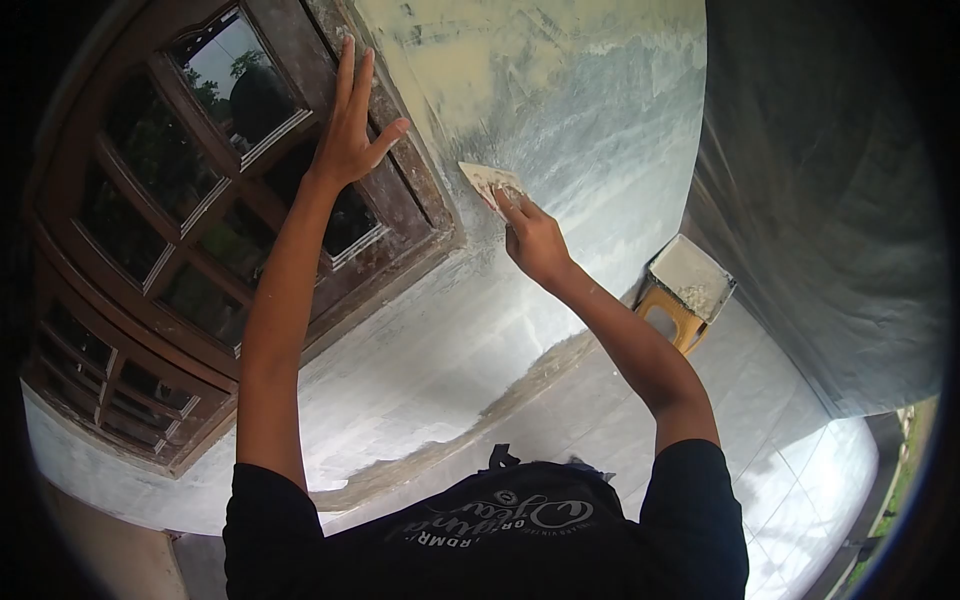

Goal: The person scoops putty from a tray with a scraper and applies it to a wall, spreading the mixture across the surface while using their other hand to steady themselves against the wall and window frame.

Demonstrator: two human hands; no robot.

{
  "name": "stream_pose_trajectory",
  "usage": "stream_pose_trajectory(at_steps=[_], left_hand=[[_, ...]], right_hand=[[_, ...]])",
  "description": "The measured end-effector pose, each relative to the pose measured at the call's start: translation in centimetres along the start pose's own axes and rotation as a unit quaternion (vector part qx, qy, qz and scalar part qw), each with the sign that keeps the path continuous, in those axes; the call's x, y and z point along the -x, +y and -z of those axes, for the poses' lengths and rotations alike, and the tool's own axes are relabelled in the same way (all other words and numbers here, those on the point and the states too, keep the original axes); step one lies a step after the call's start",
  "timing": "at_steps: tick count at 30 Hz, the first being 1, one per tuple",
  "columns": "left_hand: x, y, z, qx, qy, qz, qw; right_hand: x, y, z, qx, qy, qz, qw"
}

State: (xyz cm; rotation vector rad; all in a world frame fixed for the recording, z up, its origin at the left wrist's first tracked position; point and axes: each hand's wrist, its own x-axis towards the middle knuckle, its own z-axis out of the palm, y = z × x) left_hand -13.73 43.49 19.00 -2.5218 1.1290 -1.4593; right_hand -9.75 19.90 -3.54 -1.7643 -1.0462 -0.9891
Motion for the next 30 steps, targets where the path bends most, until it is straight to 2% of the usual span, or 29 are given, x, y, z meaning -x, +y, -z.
stream_pose_trajectory(at_steps=[4, 6, 9, 10, 13, 18, 20, 22, 23, 24, 25, 27, 28, 30], left_hand=[[-0.2, 0.1, 0.2, 0.019, 0.001, -0.007, 1.0], [-0.6, 0.2, 0.4, 0.015, 0.008, -0.011, 1.0], [-0.9, 0.2, 0.5, 0.017, 0.012, -0.014, 1.0], [-1.0, 0.1, 0.5, 0.016, 0.013, -0.014, 1.0], [-0.9, 0.0, 0.5, 0.008, 0.014, -0.013, 1.0], [-1.2, -0.2, 0.6, -0.021, 0.019, -0.03, 0.999], [-1.4, -0.5, 0.5, -0.019, 0.011, -0.023, 1.0], [-1.8, -0.5, 0.5, -0.02, 0.002, -0.017, 1.0], [-2.0, -0.3, 0.2, 0.046, 0.02, 0.013, 0.999], [-2.3, -0.1, 0.1, 0.112, 0.041, 0.043, 0.992], [-2.6, -0.6, 0.2, 0.111, 0.042, 0.044, 0.992], [-3.2, -1.4, 0.6, -0.037, 0.042, -0.035, 0.998], [-3.4, -1.1, 0.6, -0.037, 0.042, -0.035, 0.998], [-3.7, -0.5, 0.8, -0.034, 0.017, 0.022, 0.999]], right_hand=[[-9.5, -1.3, 2.9, 0.007, 0.097, 0.0, 0.995], [-13.6, -1.4, 2.8, 0.065, 0.143, 0.042, 0.987], [-16.6, -0.8, 1.2, 0.117, 0.164, 0.092, 0.975], [-16.5, -0.7, 0.4, 0.145, 0.106, 0.071, 0.981], [-14.6, -0.6, -1.5, 0.123, 0.127, 0.09, 0.98], [-7.1, 0.3, -3.1, 0.093, 0.09, 0.086, 0.988], [-3.9, 0.6, -2.8, 0.091, 0.022, 0.067, 0.993], [-1.5, 0.5, -1.3, 0.071, -0.008, 0.067, 0.995], [-0.8, 0.8, -0.7, 0.054, -0.037, 0.067, 0.996], [-0.7, 1.4, -0.4, 0.028, -0.029, 0.069, 0.997], [-1.8, 1.2, 0.2, 0.028, -0.03, 0.071, 0.997], [-5.2, 1.1, 1.7, 0.008, 0.042, 0.063, 0.997], [-7.6, 0.7, 2.3, 0.009, 0.07, 0.066, 0.995], [-12.5, 0.3, 2.6, 0.035, 0.112, 0.073, 0.99]])
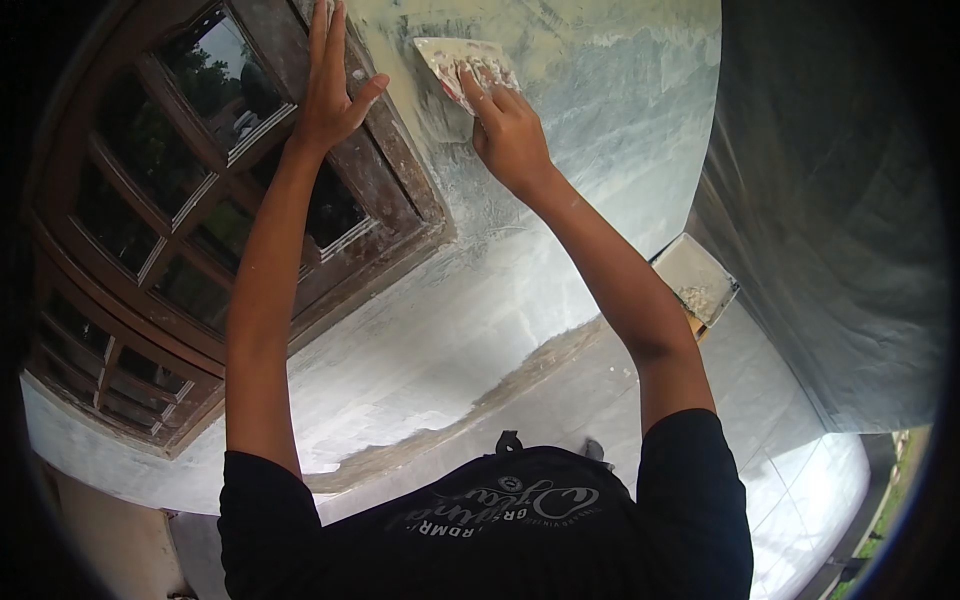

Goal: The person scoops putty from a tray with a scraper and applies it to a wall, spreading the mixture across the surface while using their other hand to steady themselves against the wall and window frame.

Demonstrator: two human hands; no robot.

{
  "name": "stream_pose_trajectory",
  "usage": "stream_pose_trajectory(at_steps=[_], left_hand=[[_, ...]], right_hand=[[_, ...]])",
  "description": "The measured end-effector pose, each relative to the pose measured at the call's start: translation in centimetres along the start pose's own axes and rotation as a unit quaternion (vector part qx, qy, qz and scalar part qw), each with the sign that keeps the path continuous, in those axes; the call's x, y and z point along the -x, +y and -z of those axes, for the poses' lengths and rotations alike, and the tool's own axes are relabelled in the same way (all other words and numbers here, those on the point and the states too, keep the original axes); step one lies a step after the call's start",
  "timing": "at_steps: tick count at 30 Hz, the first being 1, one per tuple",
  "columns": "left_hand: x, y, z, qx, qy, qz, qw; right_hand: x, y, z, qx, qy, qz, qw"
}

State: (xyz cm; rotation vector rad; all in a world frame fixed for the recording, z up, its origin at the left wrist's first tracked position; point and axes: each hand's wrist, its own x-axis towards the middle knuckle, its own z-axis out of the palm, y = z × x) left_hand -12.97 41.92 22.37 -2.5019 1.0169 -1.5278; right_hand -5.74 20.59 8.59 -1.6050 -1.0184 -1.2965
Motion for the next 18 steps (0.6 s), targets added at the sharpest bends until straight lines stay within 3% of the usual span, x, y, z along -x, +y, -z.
stream_pose_trajectory(at_steps=[4, 7, 18], left_hand=[[-1.0, 0.3, -0.3, -0.021, 0.036, -0.034, 0.999], [-0.7, 0.2, -0.5, -0.012, 0.021, -0.003, 1.0], [-0.8, -0.7, -1.8, -0.023, 0.048, -0.081, 0.995]], right_hand=[[-4.2, 1.4, -3.4, 0.077, 0.034, 0.06, 0.995], [-2.3, 1.2, -5.4, 0.098, 0.031, 0.049, 0.994], [11.5, -0.7, -1.2, -0.025, -0.158, 0.012, 0.987]])
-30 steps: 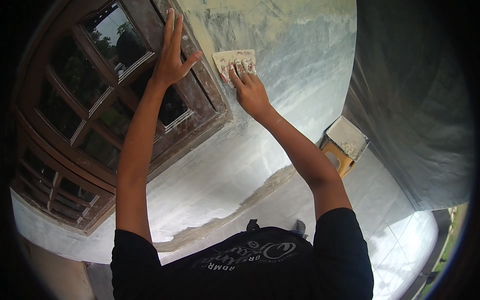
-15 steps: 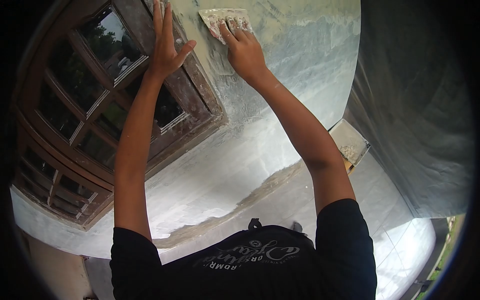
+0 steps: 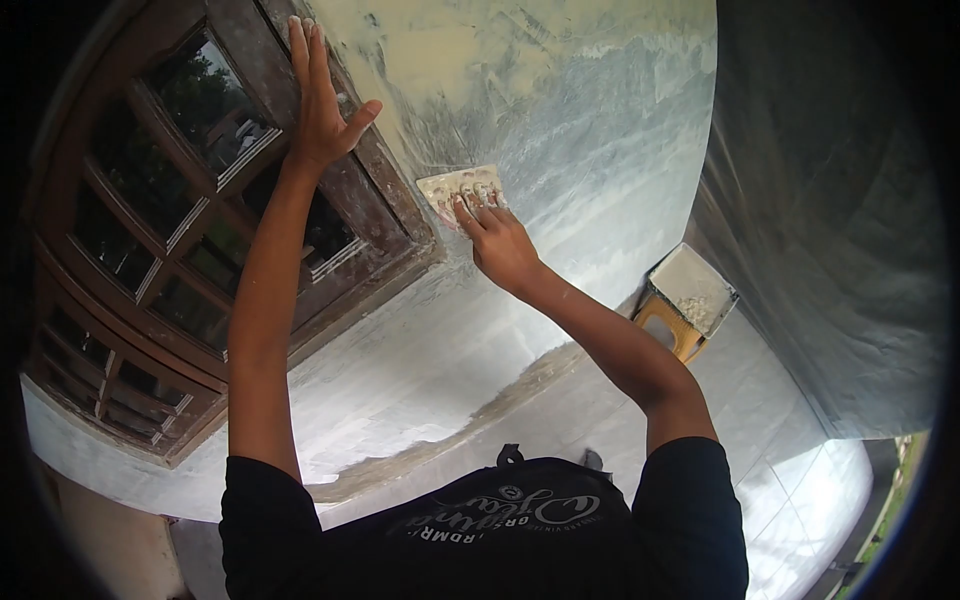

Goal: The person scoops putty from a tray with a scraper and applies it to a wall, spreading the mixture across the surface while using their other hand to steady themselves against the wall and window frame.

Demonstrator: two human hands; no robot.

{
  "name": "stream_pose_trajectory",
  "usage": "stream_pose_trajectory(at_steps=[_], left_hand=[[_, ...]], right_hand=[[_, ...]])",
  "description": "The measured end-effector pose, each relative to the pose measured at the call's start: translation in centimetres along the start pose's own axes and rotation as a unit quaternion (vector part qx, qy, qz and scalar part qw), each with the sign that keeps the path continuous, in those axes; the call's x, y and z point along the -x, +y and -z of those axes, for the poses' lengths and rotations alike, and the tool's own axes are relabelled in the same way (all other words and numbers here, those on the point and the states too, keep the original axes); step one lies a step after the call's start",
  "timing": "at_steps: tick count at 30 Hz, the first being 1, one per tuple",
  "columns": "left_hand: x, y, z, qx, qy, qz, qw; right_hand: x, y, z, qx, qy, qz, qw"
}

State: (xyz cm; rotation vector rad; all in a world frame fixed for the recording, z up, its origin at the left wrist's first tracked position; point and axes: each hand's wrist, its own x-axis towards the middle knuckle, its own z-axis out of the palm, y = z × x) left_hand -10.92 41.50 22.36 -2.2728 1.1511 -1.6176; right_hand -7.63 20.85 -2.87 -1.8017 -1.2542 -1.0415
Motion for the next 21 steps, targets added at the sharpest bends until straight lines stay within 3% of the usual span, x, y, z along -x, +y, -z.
stream_pose_trajectory(at_steps=[3, 6, 11, 18, 20, 21], left_hand=[[0.0, -0.1, 0.1, 0.013, 0.011, -0.006, 1.0], [-0.1, 0.0, 0.2, -0.001, 0.002, -0.014, 1.0], [-0.1, -0.2, 0.2, 0.012, 0.004, -0.018, 1.0], [-0.2, 0.3, 0.0, -0.021, 0.0, -0.032, 0.999], [-0.2, 0.3, 0.0, -0.021, -0.003, -0.032, 0.999], [-0.1, 0.3, 0.1, -0.021, -0.006, -0.03, 0.999]], right_hand=[[-3.2, 1.2, 3.4, -0.052, 0.067, -0.039, 0.996], [-10.8, 2.1, 6.3, 0.007, 0.136, -0.067, 0.988], [-14.7, 2.8, 3.4, 0.11, 0.17, -0.025, 0.979], [-5.5, -0.6, 1.8, 0.063, 0.085, -0.03, 0.994], [-3.6, -1.1, 2.8, -0.027, -0.012, -0.083, 0.996], [-3.9, -1.1, 3.1, -0.027, -0.013, -0.083, 0.996]])
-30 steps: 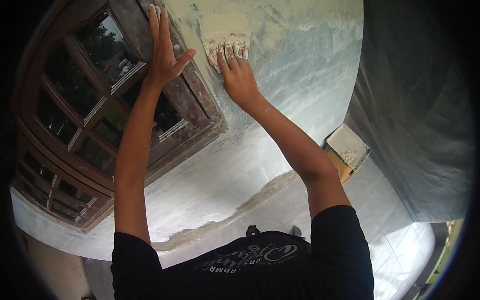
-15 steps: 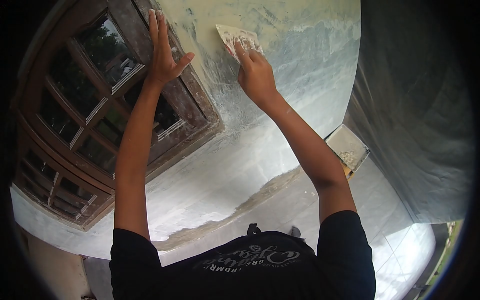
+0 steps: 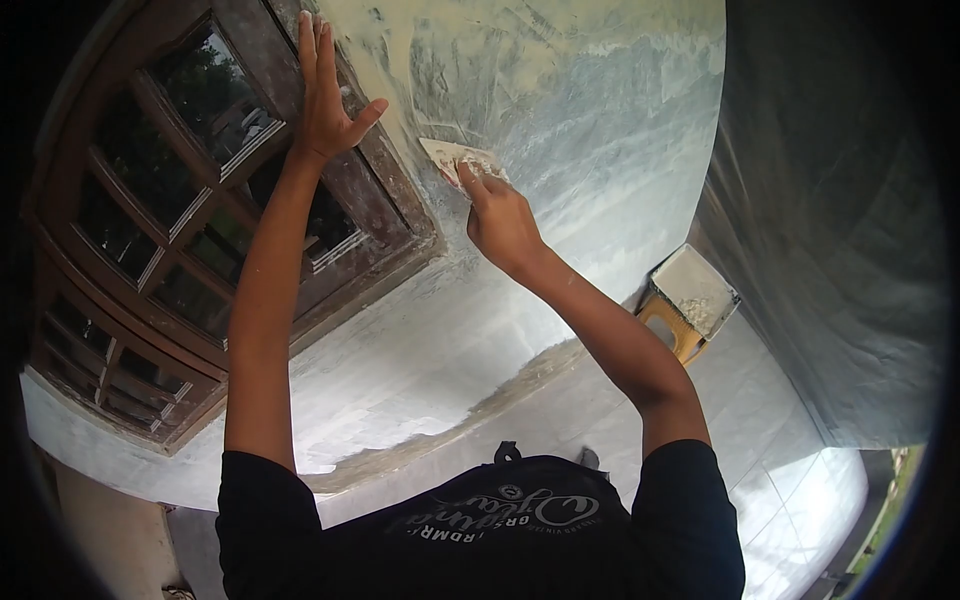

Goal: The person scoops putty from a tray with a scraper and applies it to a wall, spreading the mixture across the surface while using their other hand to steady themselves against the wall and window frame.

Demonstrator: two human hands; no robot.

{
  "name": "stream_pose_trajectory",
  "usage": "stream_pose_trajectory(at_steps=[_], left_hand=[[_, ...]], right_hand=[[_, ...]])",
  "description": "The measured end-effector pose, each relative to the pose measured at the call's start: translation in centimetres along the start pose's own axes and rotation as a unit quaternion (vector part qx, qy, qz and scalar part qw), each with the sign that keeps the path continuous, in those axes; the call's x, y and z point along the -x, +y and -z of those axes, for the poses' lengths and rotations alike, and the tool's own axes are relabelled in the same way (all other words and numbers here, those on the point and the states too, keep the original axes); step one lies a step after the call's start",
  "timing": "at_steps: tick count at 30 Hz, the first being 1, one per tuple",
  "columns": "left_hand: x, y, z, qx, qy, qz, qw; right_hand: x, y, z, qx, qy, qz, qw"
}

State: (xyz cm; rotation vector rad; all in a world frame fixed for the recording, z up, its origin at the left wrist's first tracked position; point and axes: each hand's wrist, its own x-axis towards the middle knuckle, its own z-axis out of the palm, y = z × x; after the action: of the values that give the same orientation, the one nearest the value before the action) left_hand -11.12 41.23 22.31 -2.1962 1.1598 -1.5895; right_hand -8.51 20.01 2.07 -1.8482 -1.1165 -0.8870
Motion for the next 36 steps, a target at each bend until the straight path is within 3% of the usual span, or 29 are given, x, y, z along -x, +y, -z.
stream_pose_trajectory(at_steps=[2, 4, 6, 10, 16, 19, 21, 24, 28, 32, 36], left_hand=[[0.1, -0.1, 0.0, -0.005, -0.001, 0.003, 1.0], [0.2, -0.2, -0.1, -0.01, -0.003, 0.005, 1.0], [0.6, -0.3, -0.2, 0.03, -0.001, 0.074, 0.997], [0.4, -0.1, 0.2, 0.021, -0.003, 0.074, 0.997], [0.5, -0.2, -0.1, 0.014, 0.01, 0.048, 0.999], [0.3, -0.2, -0.1, -0.004, 0.01, 0.031, 0.999], [0.1, -0.1, 0.3, 0.013, 0.013, 0.048, 0.999], [-0.2, 0.3, 0.7, -0.003, 0.008, 0.052, 0.999], [0.0, 0.2, 1.3, 0.014, 0.007, 0.053, 0.998], [0.4, 0.0, 1.7, 0.056, 0.003, 0.057, 0.997], [1.5, 0.3, 1.8, 0.115, 0.007, 0.087, 0.989]], right_hand=[[-1.8, 0.0, 1.3, -0.052, 0.092, -0.012, 0.994], [-5.1, -0.3, 2.6, -0.05, 0.111, -0.01, 0.993], [-8.2, -0.3, 2.7, 0.045, 0.146, 0.029, 0.988], [-9.5, 0.9, -0.9, 0.123, 0.153, 0.075, 0.978], [0.8, 0.8, -5.2, 0.15, 0.011, 0.061, 0.987], [4.9, 0.7, -4.1, 0.091, 0.017, 0.058, 0.994], [5.1, 0.4, -2.0, -0.066, -0.053, -0.057, 0.995], [-0.4, -0.2, 0.8, -0.083, 0.079, -0.02, 0.993], [-9.4, -0.7, 2.2, 0.033, 0.18, 0.047, 0.982], [-12.2, 0.7, 0.0, 0.111, 0.186, 0.132, 0.967], [-6.1, 2.7, -3.1, 0.12, 0.109, 0.155, 0.974]])
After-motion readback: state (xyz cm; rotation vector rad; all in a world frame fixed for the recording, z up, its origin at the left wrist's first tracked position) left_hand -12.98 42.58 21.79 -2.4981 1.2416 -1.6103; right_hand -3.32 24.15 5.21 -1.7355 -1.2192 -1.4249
